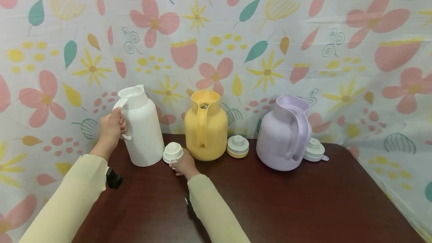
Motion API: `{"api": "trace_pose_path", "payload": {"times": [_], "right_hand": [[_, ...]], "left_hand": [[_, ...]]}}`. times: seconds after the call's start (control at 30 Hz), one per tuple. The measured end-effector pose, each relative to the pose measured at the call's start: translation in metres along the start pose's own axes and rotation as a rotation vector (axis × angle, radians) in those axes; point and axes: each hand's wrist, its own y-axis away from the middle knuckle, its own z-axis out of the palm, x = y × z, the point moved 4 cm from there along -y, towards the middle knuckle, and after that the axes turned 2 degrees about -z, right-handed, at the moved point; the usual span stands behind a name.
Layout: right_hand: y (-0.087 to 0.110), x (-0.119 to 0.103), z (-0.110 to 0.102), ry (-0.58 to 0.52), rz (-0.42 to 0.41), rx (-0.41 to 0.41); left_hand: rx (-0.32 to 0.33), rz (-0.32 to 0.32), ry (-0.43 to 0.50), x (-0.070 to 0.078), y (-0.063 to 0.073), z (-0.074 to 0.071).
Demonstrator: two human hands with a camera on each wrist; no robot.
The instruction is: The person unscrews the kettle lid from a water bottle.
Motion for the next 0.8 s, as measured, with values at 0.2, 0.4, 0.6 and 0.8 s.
{"api": "trace_pose_path", "payload": {"times": [0.2,0.4,0.6,0.8], "right_hand": [[-0.008,-0.002,0.004,-0.096,0.072,-0.035],[-0.015,-0.005,0.007,-0.168,0.15,-0.096],[-0.022,-0.004,0.008,-0.161,0.158,-0.154],[-0.026,-0.002,0.009,-0.128,0.154,-0.184]], "left_hand": [[0.077,-0.012,-0.1,-0.001,-0.014,-0.001],[0.047,-0.048,-0.21,-0.002,-0.024,-0.003],[-0.064,-0.065,-0.324,0.001,-0.035,-0.003],[-0.149,-0.08,-0.449,0.003,-0.042,-0.003]]}}
